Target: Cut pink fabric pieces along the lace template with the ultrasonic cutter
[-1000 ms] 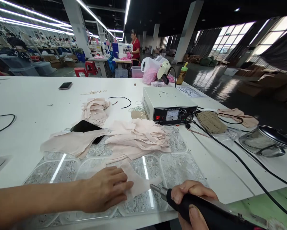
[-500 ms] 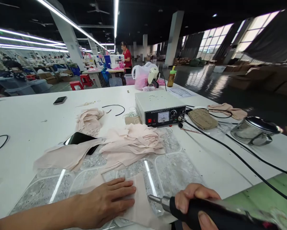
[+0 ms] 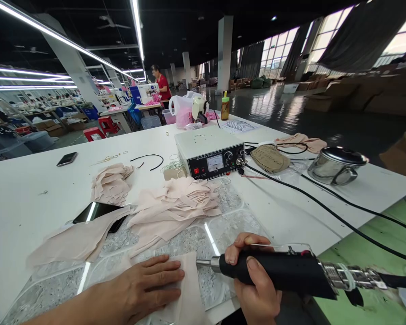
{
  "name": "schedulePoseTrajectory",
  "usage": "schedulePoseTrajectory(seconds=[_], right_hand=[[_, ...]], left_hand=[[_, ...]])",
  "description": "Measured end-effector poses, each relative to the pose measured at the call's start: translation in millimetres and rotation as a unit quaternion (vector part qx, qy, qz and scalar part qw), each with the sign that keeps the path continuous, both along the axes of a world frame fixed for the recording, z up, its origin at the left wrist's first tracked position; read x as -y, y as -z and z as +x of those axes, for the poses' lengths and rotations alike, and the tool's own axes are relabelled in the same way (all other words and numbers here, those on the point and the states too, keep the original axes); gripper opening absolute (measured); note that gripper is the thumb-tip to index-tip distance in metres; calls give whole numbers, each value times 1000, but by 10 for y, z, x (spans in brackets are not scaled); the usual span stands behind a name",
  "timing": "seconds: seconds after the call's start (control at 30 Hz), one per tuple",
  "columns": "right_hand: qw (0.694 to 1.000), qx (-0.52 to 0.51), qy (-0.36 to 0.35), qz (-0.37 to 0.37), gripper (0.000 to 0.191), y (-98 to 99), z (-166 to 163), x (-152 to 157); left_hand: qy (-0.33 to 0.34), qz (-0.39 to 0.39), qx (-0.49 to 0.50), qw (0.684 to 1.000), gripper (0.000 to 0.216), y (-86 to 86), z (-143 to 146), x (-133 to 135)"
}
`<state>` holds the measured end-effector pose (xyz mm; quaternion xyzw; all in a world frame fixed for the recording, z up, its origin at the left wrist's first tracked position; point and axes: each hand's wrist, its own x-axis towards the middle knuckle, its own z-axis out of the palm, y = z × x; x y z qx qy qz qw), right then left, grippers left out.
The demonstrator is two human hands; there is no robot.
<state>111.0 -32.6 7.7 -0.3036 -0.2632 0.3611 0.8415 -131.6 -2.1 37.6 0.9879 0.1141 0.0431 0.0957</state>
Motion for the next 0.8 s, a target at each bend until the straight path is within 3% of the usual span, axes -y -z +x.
schedulePoseTrajectory(seconds=[0.37,0.8], right_hand=[[1000,-18,1,-8,11,-109,33,-5],[999,-38,13,-15,13,-65,38,-98]], left_hand=[[-7,-23,-4,1000,27,3,-16,-14],[-2,-15,-3,1000,25,-57,18,-15]])
